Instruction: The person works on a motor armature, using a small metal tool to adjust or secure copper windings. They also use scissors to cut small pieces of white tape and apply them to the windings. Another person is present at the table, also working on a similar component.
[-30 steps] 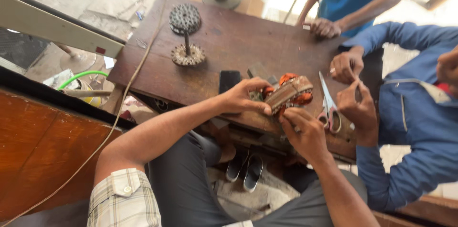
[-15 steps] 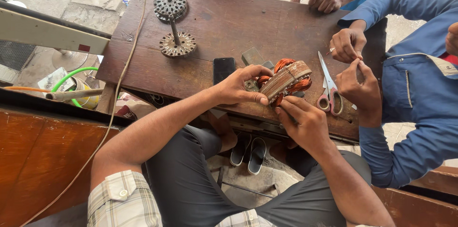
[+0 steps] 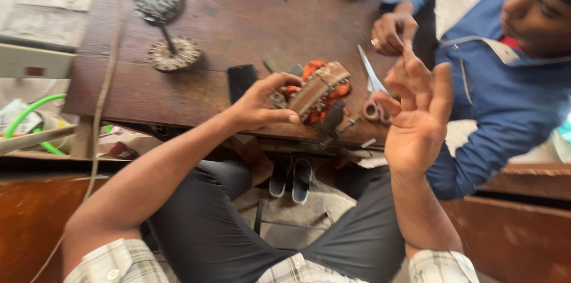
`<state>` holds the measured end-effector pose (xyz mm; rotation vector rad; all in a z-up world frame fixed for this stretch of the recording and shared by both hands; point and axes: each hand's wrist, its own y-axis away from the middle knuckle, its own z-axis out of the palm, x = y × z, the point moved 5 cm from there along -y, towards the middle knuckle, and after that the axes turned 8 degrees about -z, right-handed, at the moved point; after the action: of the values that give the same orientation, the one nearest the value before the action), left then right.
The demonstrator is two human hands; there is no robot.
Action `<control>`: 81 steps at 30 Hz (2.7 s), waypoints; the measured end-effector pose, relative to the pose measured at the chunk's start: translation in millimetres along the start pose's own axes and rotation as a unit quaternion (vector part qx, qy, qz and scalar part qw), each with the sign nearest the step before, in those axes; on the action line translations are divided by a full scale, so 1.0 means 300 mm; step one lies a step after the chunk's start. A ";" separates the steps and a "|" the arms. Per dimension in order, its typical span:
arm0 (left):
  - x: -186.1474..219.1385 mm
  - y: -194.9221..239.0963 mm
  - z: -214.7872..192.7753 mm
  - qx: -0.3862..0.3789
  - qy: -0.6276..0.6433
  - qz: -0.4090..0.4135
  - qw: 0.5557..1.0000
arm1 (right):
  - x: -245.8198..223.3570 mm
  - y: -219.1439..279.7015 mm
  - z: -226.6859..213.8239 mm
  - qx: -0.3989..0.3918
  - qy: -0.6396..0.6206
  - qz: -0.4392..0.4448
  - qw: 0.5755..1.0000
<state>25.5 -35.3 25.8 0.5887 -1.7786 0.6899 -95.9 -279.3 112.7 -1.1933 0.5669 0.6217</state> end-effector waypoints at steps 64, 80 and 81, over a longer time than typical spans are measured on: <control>-0.024 -0.029 0.000 0.011 -0.049 0.028 0.998 | 0.122 0.151 0.209 -0.312 0.498 -0.057 0.807; -0.051 -0.025 0.012 0.004 -0.010 0.011 1.000 | 0.141 0.147 0.192 -0.337 0.497 -0.013 0.800; -0.053 -0.027 0.012 0.002 -0.007 0.010 1.000 | 0.144 0.147 0.192 -0.337 0.497 -0.014 0.800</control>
<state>33.3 -42.8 11.2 0.5793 -1.7992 0.7047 -92.1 -207.1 69.1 -2.2222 1.2657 0.0890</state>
